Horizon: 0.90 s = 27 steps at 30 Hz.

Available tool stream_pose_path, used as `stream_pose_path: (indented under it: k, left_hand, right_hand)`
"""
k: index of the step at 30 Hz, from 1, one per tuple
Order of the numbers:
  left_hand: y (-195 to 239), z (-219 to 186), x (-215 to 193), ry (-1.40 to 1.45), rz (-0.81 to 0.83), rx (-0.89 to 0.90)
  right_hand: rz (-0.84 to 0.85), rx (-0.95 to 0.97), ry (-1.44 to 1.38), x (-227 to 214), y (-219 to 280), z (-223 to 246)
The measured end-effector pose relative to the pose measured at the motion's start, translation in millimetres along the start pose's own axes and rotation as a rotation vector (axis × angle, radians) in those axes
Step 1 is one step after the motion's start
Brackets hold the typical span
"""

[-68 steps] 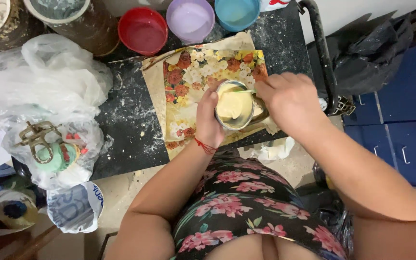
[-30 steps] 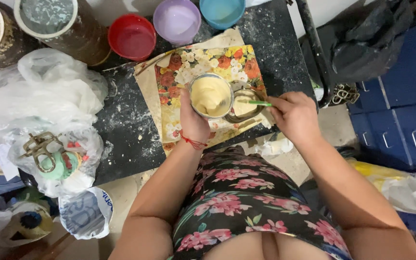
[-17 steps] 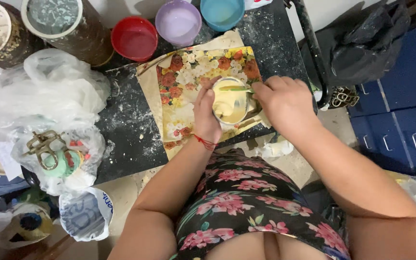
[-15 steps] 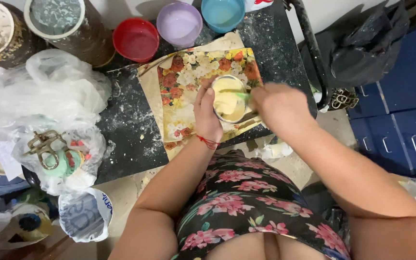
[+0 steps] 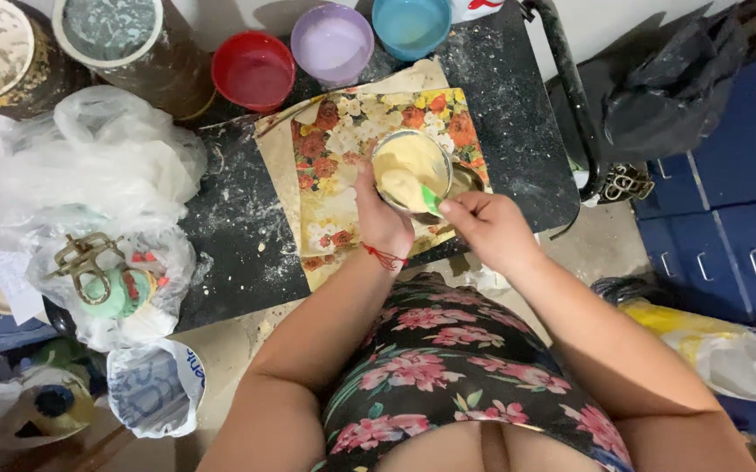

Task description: The person scoops a yellow paste from a small container into a larger bowl using a green spatula. They then add a white powder from a purple bowl and mix the ingredients together thoroughly with the spatula.

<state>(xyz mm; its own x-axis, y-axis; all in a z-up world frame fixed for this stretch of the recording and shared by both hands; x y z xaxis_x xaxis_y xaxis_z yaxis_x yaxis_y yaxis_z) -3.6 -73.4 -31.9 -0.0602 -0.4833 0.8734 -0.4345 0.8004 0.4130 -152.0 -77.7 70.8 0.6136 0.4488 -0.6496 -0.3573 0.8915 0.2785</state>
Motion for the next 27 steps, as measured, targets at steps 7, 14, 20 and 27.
stream_pose_path:
  k: [7,14,20,27]
  left_hand:
    - [-9.2,-28.0,-26.5,-0.062,-0.056,0.017]
    - [-19.8,-42.0,-46.3,0.029,-0.114,0.122]
    - [-5.8,-44.8,0.4,-0.061,0.015,0.096]
    - [-5.2,-19.8,0.4,-0.188,0.258,-0.036]
  right_hand:
    - [-0.108,0.052,0.111,-44.7,-14.5,-57.8]
    - [-0.459,-0.528,0.750,-36.3,-15.5,-65.6]
    - [-0.486,-0.560,0.657,-45.0,-12.4,-61.6]
    - [-0.461,-0.628,0.646,-49.1,5.9,21.6]
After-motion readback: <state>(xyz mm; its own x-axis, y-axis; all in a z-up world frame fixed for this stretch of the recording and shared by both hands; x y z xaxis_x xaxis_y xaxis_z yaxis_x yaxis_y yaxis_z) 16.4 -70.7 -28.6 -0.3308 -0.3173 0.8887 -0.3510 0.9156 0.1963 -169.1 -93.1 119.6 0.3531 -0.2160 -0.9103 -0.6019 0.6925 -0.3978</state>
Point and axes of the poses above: each hand's wrist, its own y-axis away from the middle knuckle, its own x-axis out of the palm, z = x × y, the point moved 8 cm from there along -y, towards the middle knuckle, and after that the axes turned 14 degrees about y, right-handed, at the moved point
